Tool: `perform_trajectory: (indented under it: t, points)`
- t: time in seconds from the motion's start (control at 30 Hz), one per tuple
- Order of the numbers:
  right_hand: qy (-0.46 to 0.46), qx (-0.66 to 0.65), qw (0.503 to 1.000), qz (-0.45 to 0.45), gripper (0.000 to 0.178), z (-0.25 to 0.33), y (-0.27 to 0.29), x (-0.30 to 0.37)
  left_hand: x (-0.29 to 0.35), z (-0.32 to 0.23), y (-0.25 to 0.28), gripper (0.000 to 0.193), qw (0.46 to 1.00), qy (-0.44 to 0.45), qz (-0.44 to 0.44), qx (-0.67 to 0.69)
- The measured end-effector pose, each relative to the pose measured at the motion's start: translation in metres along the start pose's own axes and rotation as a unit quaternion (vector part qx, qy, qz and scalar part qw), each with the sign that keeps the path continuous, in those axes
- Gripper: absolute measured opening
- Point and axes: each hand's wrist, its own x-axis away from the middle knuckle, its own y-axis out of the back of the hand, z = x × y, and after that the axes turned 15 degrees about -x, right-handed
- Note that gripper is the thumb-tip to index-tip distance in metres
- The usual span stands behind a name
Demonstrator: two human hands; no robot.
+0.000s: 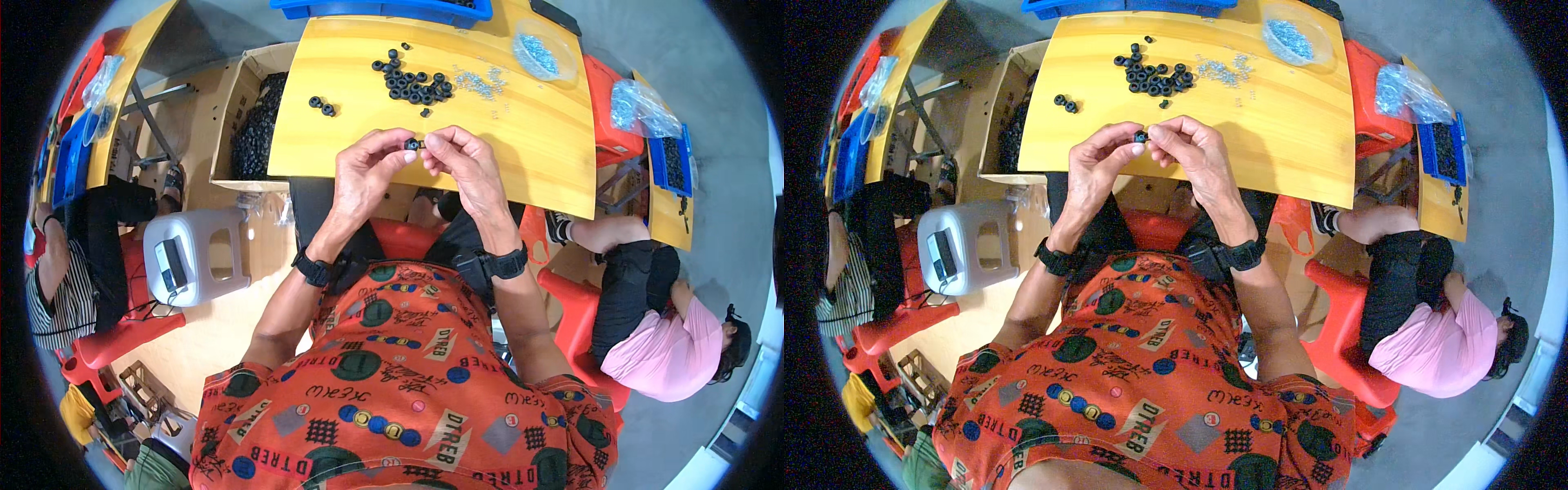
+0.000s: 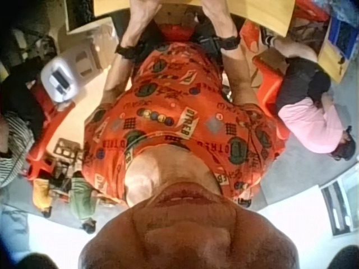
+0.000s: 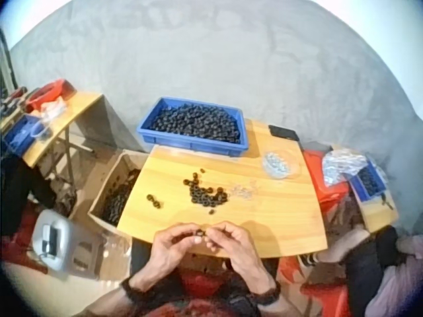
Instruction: The person picks up a black rubber component and a small metal pin, inserts the pin into the component, and places the assembly on the table before repeating the process.
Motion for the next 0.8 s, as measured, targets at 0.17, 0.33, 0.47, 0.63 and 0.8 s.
perform_trajectory:
  t: [0.17, 0.33, 0.47, 0.63, 0.8]
  points:
    - [0.002, 0.038, 0.999, -0.009, 0.018, -0.001, -0.001, -0.002, -0.001, 0.001, -0.001, 0.024, 0.996, -0.059, -0.01, -0.06]
    - [0.016, 0.052, 0.998, -0.022, 0.02, -0.003, -0.004, -0.002, 0.0, -0.006, 0.001, 0.024, 0.983, -0.097, -0.023, -0.155]
    - [0.015, 0.046, 0.999, -0.024, 0.021, -0.005, -0.003, -0.001, 0.001, -0.011, 0.0, 0.024, 0.966, -0.138, -0.041, -0.215]
    - [-0.012, -0.032, 0.999, -0.028, 0.021, -0.01, -0.004, 0.001, 0.001, -0.012, -0.003, 0.024, 0.958, -0.167, -0.061, -0.224]
    - [-0.059, -0.094, 0.994, -0.022, 0.019, -0.011, -0.004, 0.003, 0.001, -0.022, -0.002, 0.023, 0.935, -0.214, -0.065, -0.275]
